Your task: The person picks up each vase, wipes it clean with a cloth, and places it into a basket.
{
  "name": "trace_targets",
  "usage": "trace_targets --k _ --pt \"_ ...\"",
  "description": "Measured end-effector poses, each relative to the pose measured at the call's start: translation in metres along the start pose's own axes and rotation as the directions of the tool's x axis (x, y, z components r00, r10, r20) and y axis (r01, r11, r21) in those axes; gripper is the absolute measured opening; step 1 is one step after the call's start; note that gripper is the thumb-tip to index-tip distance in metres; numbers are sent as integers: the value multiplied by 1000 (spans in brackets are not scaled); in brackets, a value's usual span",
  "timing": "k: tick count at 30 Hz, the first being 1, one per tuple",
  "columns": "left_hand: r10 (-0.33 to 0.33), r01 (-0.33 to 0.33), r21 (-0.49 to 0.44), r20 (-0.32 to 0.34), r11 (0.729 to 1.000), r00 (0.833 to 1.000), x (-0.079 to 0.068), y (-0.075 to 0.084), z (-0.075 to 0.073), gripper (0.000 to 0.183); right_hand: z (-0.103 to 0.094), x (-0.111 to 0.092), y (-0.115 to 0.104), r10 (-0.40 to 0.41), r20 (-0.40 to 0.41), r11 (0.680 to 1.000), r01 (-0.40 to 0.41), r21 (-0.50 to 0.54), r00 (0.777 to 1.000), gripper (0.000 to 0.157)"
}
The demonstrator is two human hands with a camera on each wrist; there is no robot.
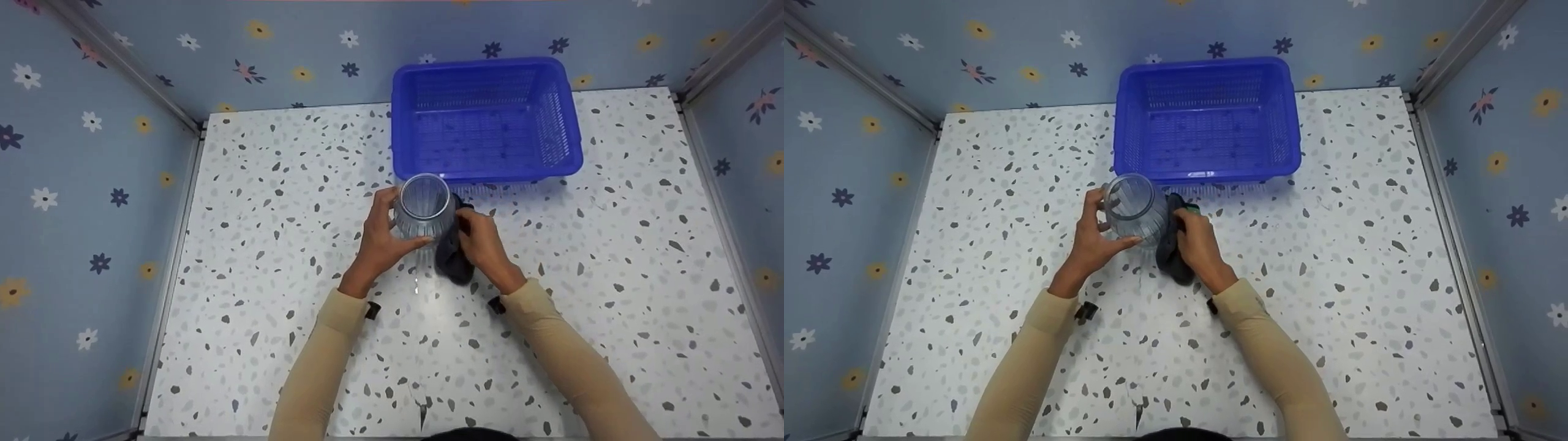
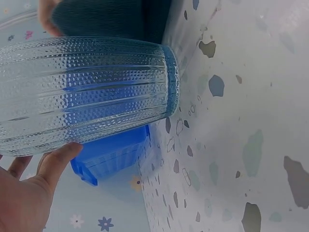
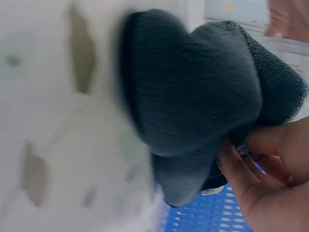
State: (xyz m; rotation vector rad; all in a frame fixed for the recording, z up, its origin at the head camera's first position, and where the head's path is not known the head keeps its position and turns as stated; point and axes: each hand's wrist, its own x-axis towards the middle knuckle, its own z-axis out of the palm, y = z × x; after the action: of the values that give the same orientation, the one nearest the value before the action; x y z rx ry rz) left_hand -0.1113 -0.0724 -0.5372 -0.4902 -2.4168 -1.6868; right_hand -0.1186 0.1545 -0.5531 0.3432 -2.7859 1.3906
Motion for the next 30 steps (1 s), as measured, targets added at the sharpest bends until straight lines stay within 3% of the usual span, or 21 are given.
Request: trace_targets --k 5,12,23,30 --pt "-5 5 18 13 1000 1000 -1 0 -1 99 4 0 4 8 18 998 -7 -59 1000 29" --pt "-34 34 -2 18 999 999 -1 -1 1 98 -5 -1 -2 37 20 999 -36 -33 999 30" --pt "-30 31 -30 12 999 999 -2 0 0 97 -40 1 -45 4 -55 992 3 125 998 26" --pt "-17 17 -25 8 1000 1000 -2 0 -1 98 -54 1 -69 -76 -106 991 87 105 992 23"
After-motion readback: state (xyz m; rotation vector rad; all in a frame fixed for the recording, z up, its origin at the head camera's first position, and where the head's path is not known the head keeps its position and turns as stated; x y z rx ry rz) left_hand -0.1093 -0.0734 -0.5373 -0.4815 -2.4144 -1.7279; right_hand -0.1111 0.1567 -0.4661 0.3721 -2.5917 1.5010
